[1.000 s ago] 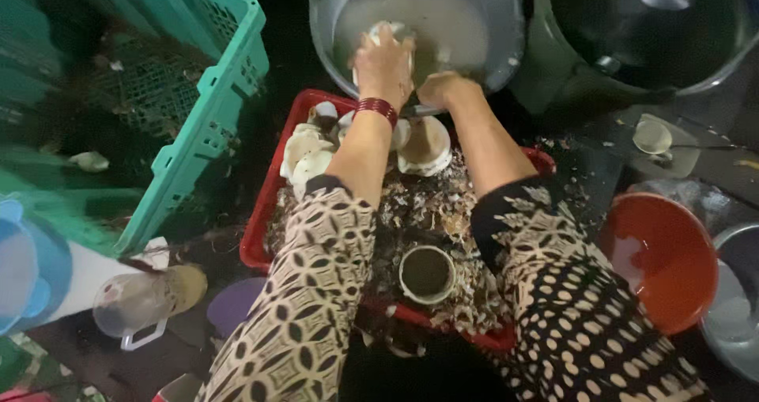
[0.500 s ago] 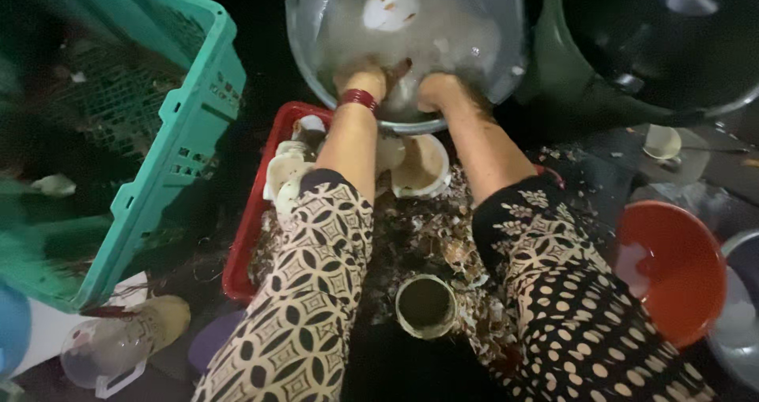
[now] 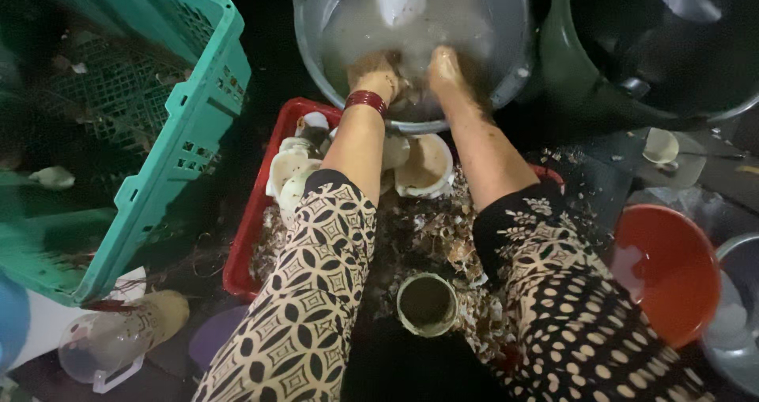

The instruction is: The person sits on the floor and uses a knife to scrape and clean the outer layer of coconut shell halves, working one shell at a time over a red tray filled with debris. Cleaned shells are set aside in a pile, and a cup on the tray collects small pieces.

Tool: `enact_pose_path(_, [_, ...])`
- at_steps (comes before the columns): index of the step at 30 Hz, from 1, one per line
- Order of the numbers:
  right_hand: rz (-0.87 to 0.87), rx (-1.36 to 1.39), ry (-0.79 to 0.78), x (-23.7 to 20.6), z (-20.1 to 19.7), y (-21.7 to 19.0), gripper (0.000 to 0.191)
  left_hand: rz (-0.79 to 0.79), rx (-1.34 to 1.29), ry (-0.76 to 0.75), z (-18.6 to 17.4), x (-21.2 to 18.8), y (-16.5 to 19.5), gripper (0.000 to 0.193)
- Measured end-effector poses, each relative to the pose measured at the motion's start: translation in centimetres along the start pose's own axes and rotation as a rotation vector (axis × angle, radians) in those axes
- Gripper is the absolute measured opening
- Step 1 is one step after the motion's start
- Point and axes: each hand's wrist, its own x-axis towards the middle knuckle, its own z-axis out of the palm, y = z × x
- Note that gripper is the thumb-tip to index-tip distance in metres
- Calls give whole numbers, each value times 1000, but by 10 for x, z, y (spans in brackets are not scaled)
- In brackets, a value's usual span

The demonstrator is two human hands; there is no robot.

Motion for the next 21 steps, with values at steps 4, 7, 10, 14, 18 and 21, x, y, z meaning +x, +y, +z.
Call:
enact_pose_path(4, [-101, 142, 310, -7, -3, 7, 41, 144, -103, -75, -7, -6, -5, 60])
enact_pose_path(7, [-277, 130, 559, -32, -1, 21, 46, 371, -140, -106, -8, 1, -17, 48])
enact_pose_path(10, [-20, 136, -136, -74, 4, 42, 25, 599, -158, -194, 0, 7, -19, 36])
enact_pose_path(14, [-429, 6, 40, -105, -2, 78, 38, 349, -1039, -263, 12, -2, -13, 43])
enact_pose_path(18, [-501, 444, 19, -126, -25, 115, 37, 616, -632, 239, 24, -44, -56, 50])
enact_pose_path(21, [-24, 477, -297, -156, -42, 128, 25, 862, -475, 713, 17, -77, -76, 65])
